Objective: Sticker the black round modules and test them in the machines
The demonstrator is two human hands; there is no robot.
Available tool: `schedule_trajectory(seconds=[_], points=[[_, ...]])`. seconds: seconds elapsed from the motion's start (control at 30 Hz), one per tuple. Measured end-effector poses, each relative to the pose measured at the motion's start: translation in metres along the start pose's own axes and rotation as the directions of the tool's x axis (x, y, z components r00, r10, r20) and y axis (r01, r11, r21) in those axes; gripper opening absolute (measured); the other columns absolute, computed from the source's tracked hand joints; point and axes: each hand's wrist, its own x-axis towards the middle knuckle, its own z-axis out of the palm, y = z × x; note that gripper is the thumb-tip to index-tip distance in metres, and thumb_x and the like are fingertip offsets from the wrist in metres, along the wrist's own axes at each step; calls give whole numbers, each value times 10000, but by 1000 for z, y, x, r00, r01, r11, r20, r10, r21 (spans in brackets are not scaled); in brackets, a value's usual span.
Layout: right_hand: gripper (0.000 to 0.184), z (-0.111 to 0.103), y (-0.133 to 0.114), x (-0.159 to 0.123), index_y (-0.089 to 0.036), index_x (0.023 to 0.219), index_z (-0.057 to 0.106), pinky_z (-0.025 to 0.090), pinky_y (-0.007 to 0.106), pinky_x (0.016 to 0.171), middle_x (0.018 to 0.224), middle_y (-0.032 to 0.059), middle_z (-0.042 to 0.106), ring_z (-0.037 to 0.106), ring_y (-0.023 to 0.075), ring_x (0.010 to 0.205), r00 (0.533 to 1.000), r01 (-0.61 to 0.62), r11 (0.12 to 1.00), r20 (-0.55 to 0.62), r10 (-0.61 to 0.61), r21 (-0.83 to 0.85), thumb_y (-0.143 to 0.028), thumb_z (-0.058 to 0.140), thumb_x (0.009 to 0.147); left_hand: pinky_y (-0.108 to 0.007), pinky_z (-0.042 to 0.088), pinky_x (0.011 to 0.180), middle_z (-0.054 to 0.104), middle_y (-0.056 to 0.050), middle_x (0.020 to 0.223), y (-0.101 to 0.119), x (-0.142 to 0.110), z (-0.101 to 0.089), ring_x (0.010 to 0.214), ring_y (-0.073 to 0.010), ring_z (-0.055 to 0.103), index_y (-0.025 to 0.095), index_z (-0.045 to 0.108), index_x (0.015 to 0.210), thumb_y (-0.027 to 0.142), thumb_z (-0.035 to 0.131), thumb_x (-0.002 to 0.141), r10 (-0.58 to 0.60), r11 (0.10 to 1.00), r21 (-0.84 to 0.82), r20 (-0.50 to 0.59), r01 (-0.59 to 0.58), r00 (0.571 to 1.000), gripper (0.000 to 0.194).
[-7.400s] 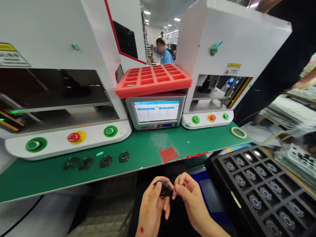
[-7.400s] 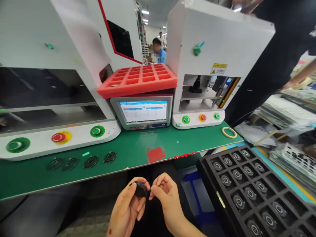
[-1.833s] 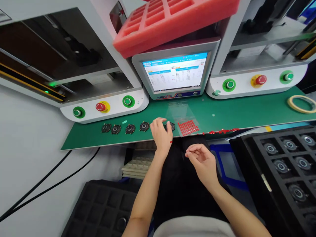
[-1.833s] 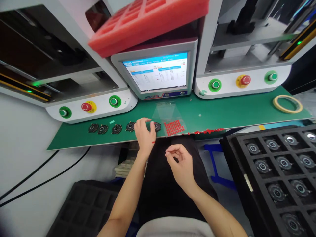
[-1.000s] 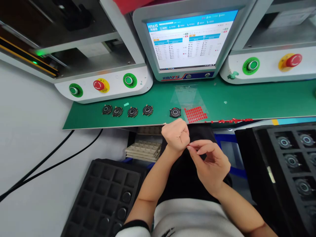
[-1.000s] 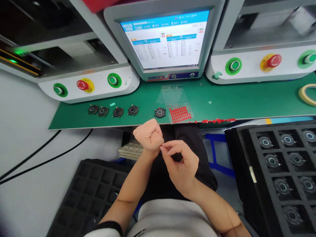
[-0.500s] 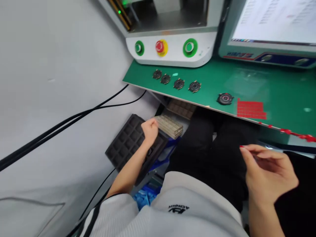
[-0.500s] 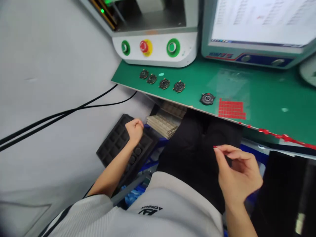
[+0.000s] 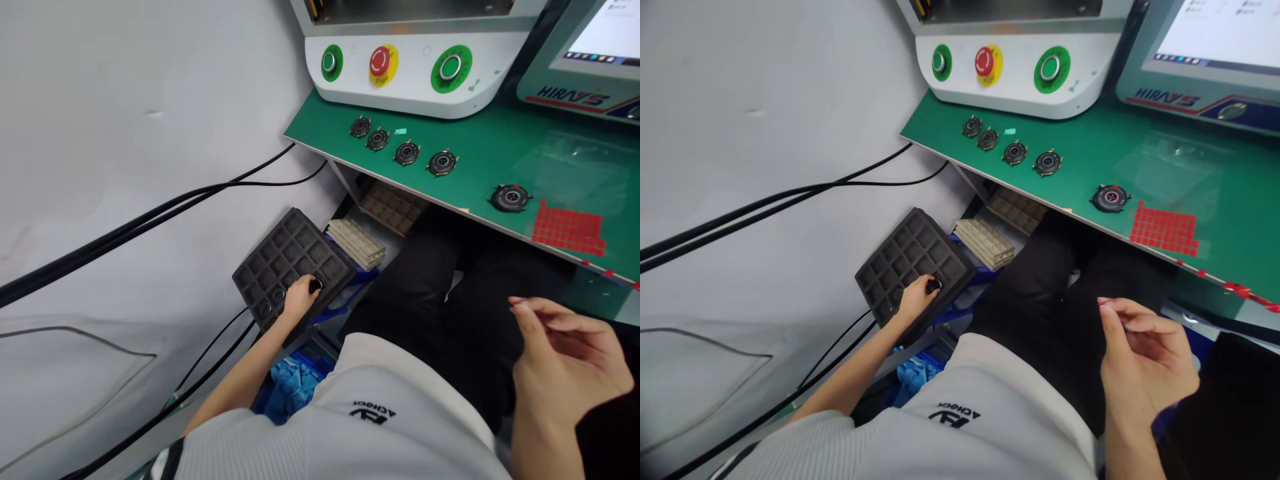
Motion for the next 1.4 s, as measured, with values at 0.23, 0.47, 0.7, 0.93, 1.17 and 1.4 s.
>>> schedule_trajectory(seconds=[0.23, 0.47, 0.7, 0.93, 1.17, 1.4], points=[[308, -4, 4, -6, -200, 660, 574, 580, 381, 703, 668, 42, 696, 702, 204, 635, 998, -17, 1000, 66, 18, -19, -64, 835, 569, -470, 517, 957, 698, -114, 1075, 9, 11, -5, 1033, -254, 665, 128, 636, 1108, 283, 702, 834, -149, 989, 15, -25, 149, 989, 322], [262, 0, -5, -10, -196, 698, 571, 541, 259, 611, 714, 15, 687, 671, 142, 672, 939, -185, 983, 290, 183, -19, -93, 808, 655, -341, 583, 915, 675, -81, 1239, 75, -10, -48, 1003, -222, 717, 209, 570, 1258, 288, 684, 762, 57, 931, -340, -221, -132, 974, 515], [288, 21, -45, -5, -205, 688, 492, 479, 200, 531, 691, -15, 653, 588, 94, 609, 781, -458, 879, 532, 327, 133, -160, 772, 741, -323, 633, 824, 681, -89, 1199, 207, -43, -80, 997, -228, 715, 269, 663, 1229, 100, 736, 711, 685, 90, -661, -502, -745, 528, 550], [240, 7, -71, -4, -205, 693, 520, 532, 217, 621, 750, -20, 657, 631, 96, 673, 843, -411, 888, 457, 285, 204, -128, 723, 795, -288, 633, 808, 707, -69, 1179, 258, -54, -88, 972, -190, 705, 259, 604, 1318, 71, 737, 662, 800, -75, -449, -560, -890, 215, 695], [246, 0, -72, -6, -209, 728, 513, 521, 193, 678, 793, -28, 659, 625, 83, 733, 839, -447, 858, 450, 304, 254, -96, 714, 817, -240, 601, 866, 734, -74, 1129, 270, -55, -97, 951, -151, 716, 177, 655, 1224, 81, 722, 688, 783, -141, -261, -619, -955, 54, 549], [250, 1, -73, -4, -205, 750, 509, 496, 141, 673, 803, -41, 654, 605, 53, 740, 842, -450, 852, 445, 304, 269, -85, 716, 821, -222, 599, 861, 733, -72, 1127, 276, -56, -100, 950, -132, 713, 167, 660, 1205, 67, 715, 701, 790, -158, -237, -613, -959, 21, 516]])
